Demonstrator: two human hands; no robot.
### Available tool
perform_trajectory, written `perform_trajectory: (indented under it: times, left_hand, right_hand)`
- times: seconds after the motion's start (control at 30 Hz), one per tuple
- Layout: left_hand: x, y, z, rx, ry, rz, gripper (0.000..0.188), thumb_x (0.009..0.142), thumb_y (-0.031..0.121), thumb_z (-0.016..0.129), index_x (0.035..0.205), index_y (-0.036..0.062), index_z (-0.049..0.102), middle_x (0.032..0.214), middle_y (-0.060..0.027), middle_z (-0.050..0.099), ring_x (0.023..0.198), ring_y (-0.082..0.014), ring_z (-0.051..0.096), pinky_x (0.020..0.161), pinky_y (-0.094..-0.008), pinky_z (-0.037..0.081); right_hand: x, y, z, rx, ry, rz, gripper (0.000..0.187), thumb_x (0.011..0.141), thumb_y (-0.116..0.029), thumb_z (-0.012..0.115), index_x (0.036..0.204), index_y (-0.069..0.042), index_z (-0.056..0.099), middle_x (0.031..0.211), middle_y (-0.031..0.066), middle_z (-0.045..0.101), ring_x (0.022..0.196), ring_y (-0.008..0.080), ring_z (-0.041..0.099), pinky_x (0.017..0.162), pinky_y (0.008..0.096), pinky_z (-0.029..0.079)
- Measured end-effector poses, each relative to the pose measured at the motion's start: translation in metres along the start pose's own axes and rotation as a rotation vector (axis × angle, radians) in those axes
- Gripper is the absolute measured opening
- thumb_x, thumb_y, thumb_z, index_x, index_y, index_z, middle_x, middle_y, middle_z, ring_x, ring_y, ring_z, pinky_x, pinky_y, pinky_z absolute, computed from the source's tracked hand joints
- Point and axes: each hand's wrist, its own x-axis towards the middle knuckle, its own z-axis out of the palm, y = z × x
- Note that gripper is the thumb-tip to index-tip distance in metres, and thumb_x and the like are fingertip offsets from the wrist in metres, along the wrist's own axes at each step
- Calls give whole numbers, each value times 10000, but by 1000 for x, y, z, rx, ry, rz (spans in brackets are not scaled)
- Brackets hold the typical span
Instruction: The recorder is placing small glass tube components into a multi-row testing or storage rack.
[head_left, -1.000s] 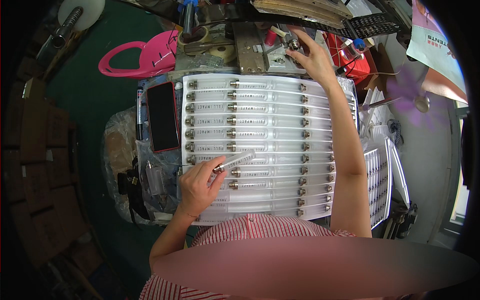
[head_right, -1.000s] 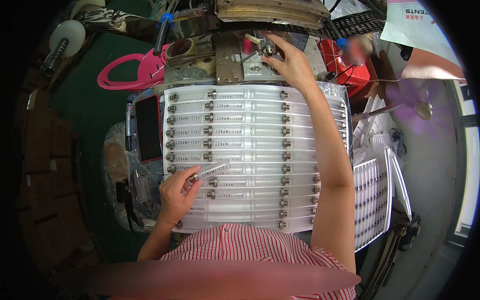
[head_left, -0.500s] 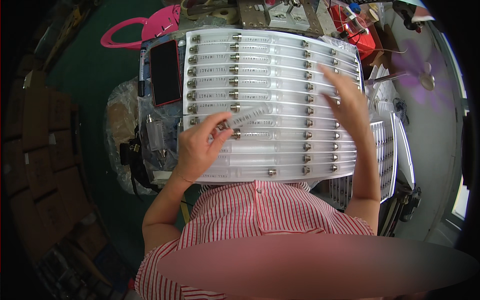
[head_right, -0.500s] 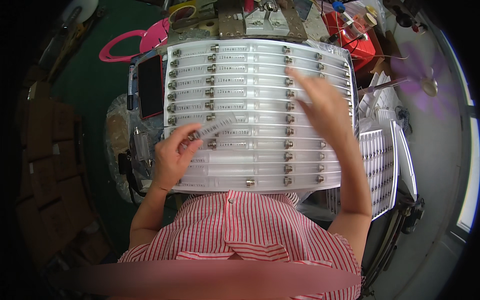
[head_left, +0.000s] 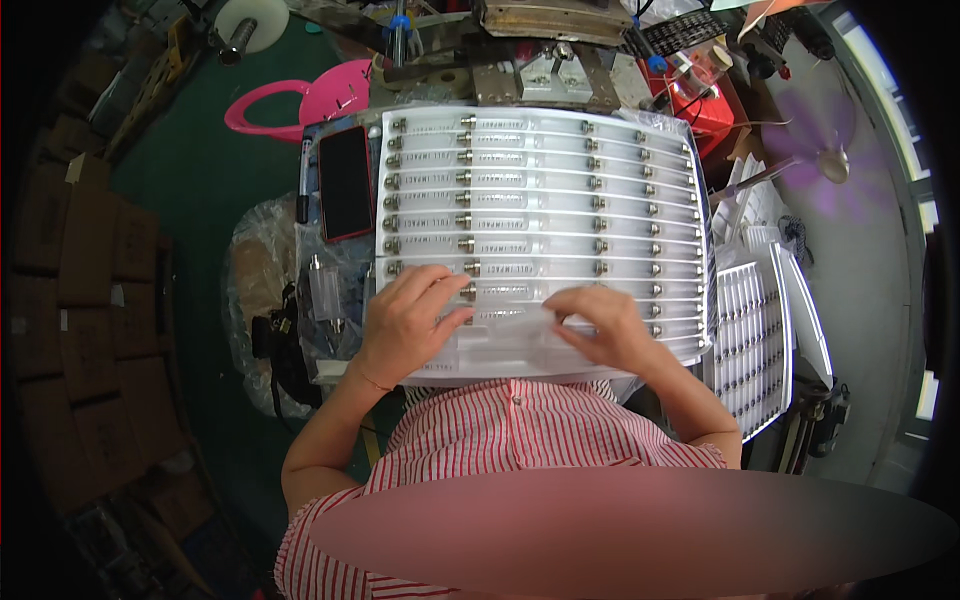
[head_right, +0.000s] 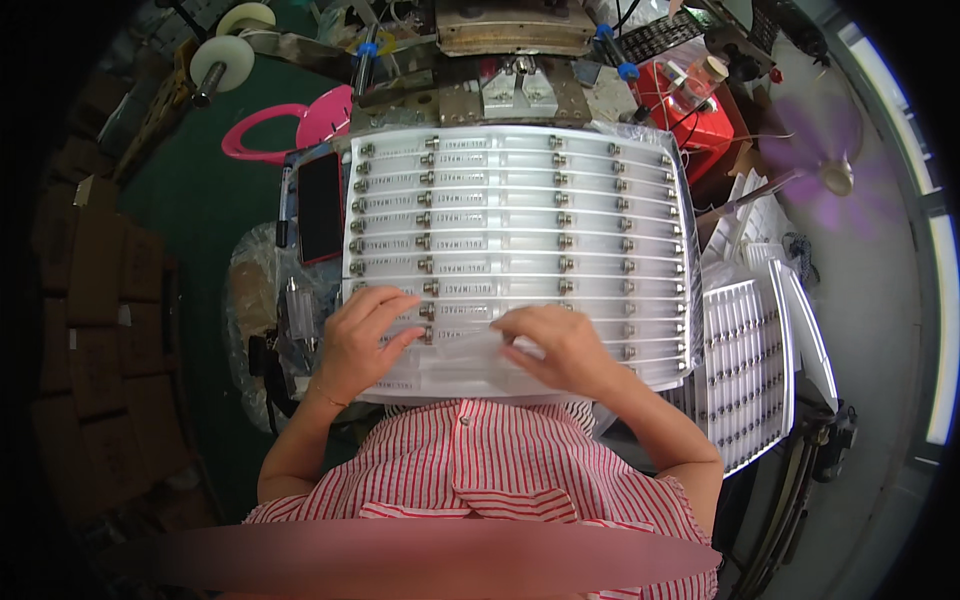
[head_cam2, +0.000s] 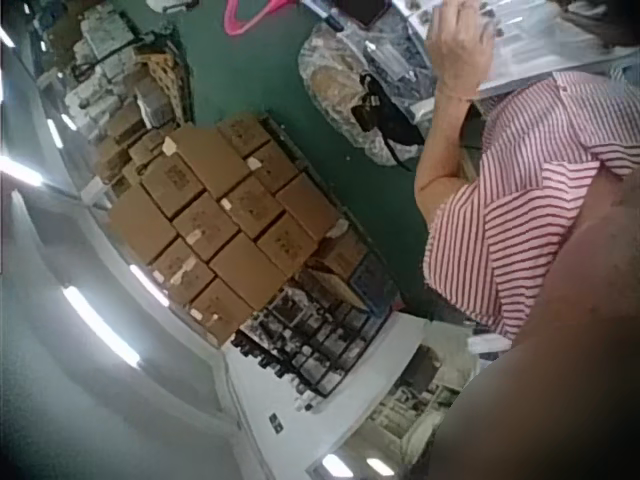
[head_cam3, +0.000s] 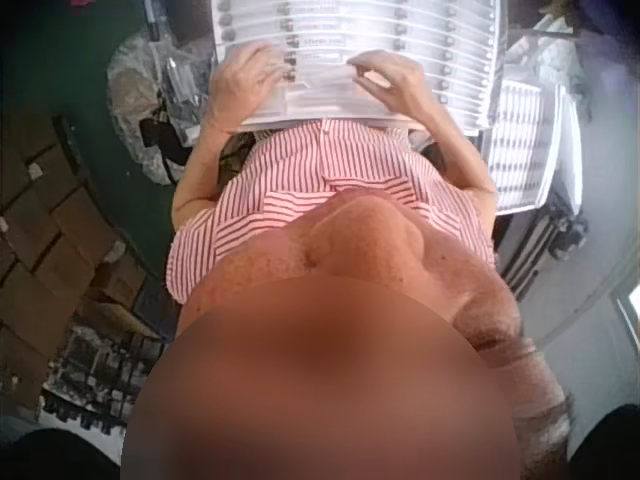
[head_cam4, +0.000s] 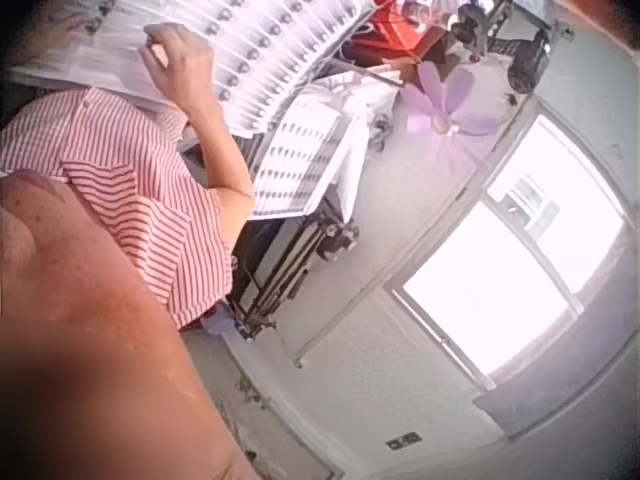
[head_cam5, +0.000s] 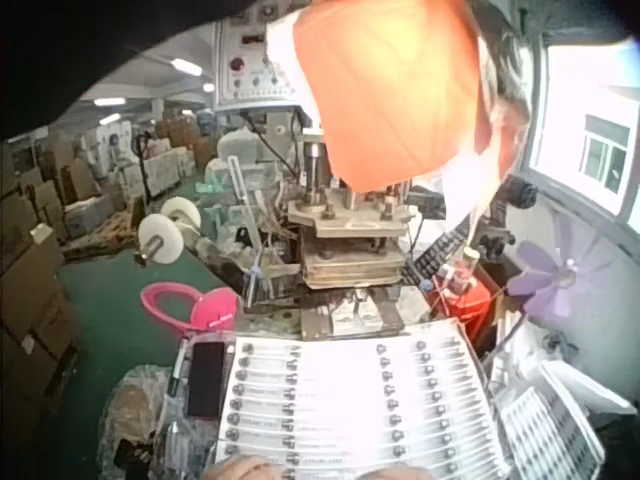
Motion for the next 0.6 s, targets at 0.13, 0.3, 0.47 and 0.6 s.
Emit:
perform_trajectory:
  times: [0.13,0.3,0.47,0.6]
  left_hand:
    - [69,-39,11,25,122,164,282,741,93,696,1020,91,664,823,-64,626,710,-232,603,625,-325,495]
    - [194,-75,66,193,257,352,301,804,140,633,1096,211,638,736,-28,593,629,-200,595,550,-313,497]
    - [276,-63,91,521,369,454,285,825,146,601,1107,183,611,662,-24,555,604,-189,600,521,-289,493]
    - [244,-46,77,411,380,580,249,803,143,626,1052,133,628,649,-19,573,587,-183,599,511,-290,483]
  right_hand:
    - [37,62,-60,-82,343,184,294,779,29,630,1062,-46,649,980,94,629,778,172,599,696,260,494]
    - [68,122,-96,-21,652,310,324,811,-63,675,1131,-52,630,913,50,616,770,79,554,713,211,475]
    - [108,147,-106,-63,708,413,297,805,-116,699,1092,-58,648,898,50,657,748,81,593,720,223,483]
    - [152,153,-92,-189,751,219,283,780,-114,703,1054,-67,649,949,82,672,797,149,653,719,256,505]
